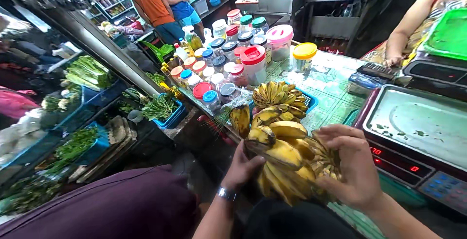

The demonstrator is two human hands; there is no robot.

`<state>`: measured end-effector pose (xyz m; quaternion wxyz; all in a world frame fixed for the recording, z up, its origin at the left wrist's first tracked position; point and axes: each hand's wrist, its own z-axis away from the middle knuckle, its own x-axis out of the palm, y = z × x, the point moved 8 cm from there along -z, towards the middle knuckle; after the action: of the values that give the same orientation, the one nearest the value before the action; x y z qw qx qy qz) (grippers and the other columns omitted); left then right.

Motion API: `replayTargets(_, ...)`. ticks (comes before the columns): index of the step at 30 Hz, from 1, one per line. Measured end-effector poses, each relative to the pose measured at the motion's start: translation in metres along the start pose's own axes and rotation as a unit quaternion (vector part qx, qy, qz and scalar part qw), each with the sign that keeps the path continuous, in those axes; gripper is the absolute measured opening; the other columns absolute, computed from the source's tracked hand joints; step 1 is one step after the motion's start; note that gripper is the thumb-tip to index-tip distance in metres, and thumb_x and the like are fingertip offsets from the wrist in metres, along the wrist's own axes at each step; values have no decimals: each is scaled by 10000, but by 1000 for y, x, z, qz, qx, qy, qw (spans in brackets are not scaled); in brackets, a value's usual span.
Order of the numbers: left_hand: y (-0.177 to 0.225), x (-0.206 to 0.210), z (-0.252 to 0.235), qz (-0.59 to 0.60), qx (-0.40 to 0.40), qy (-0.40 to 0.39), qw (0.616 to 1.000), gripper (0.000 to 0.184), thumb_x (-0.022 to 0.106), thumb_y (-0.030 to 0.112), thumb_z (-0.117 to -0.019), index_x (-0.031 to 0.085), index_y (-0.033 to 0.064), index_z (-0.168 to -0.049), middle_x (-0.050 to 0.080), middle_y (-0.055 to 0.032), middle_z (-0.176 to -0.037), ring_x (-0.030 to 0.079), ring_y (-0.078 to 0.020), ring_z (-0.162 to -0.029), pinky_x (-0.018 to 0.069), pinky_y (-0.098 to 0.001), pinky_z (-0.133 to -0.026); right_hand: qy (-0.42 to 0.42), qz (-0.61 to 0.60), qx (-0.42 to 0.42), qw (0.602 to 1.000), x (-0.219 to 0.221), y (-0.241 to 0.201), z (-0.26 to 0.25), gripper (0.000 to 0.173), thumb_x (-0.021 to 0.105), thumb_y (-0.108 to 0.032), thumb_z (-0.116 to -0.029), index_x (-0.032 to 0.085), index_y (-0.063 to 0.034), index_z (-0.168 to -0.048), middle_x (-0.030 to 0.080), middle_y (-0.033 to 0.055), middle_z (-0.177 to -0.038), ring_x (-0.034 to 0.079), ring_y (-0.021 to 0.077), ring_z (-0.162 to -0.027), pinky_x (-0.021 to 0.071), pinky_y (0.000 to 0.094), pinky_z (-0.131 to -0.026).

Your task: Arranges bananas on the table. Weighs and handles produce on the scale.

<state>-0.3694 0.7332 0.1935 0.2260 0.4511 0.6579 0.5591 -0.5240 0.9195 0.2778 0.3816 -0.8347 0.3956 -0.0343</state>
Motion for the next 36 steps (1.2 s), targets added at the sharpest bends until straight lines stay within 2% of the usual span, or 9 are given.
replayTargets(6, -4, 10, -10, -16, 0, -40, 999, 600, 761, 61, -887, 412, -35, -1365, 671, -47, -1245, 666, -127, -1148, 555, -360, -1036, -48, -26, 44, 998, 21, 12, -7, 769, 735, -587, -860, 455, -127, -1409, 471, 171, -1489, 469, 282, -1399, 477, 454, -1115)
replayTargets(9, -12, 17, -19, -39, -5, -70, 997, 603, 741, 37, -895, 403, -76, -1381, 664, -88, -1257, 663, -144, -1160, 553, -365, -1047, -27, -27, 65, 997, 12, 22, 1, 758, 726, -578, -867, 438, -145, -1418, 478, 167, -1480, 483, 302, -1385, 485, 464, -1108)
replayTargets(14, -37, 53, -46, -184, -83, -137, 970, 666, 771, 176, -897, 453, -81, -1423, 643, -136, -1304, 626, -127, -1205, 510, -340, -1082, -50, 50, 201, 977, -22, 42, 0, 1099, 760, -677, -772, 269, -141, -1597, 374, 130, -1609, 455, 231, -1426, 485, 410, -1122)
replayTargets(20, -147, 106, -90, -288, -236, -267, 889, 636, 733, 393, -935, 523, -3, -1386, 642, -187, -1285, 633, -267, -1201, 509, -486, -1048, -12, 122, 436, 891, -80, 140, 40, 642, 734, -393, -846, 601, -85, -1394, 591, 120, -1430, 636, 183, -1214, 560, 390, -986)
replayTargets(24, -155, 118, -99, -442, -269, -335, 787, 792, 665, 551, -944, 435, 65, -1526, 495, -218, -1490, 605, -371, -1243, 512, -585, -1001, -84, 284, 486, 822, -71, 192, 58, 513, 690, -282, -962, 590, -16, -1390, 517, 238, -1476, 538, 382, -1328, 441, 570, -1096)
replayTargets(26, -135, 105, -106, -391, -242, -267, 847, 641, 656, 461, -978, 516, 78, -1472, 629, -153, -1363, 659, -289, -1177, 529, -521, -1011, -69, 342, 515, 783, -67, 214, 67, 524, 618, -362, -1021, 580, 18, -1381, 544, 274, -1419, 524, 429, -1326, 402, 605, -1107)
replayTargets(29, -129, 27, -127, -226, -242, 11, 943, 474, 606, 252, -1022, 537, -28, -1397, 686, -186, -1222, 707, -252, -1044, 588, -438, -924, -67, 379, 510, 769, -56, 223, 50, 499, 612, -362, -1022, 609, 26, -1336, 554, 274, -1402, 560, 436, -1278, 438, 618, -1063)
replayTargets(32, -184, -48, -149, -48, -292, 213, 931, 517, 512, 293, -1082, 408, -22, -1478, 608, -256, -1316, 669, -335, -1104, 574, -490, -911, -93, 386, 519, 757, -48, 229, 48, 517, 611, -343, -1026, 566, 27, -1385, 502, 271, -1460, 562, 442, -1276, 465, 603, -1046)
replayTargets(36, -239, -62, -186, 73, -342, 263, 899, 608, 547, 524, -1029, 550, 46, -1405, 592, -205, -1380, 585, -337, -1245, 502, -554, -1001, -79, 381, 516, 763, -48, 235, 54, 526, 601, -321, -1030, 523, -3, -1441, 470, 268, -1488, 582, 424, -1247, 491, 569, -1033)
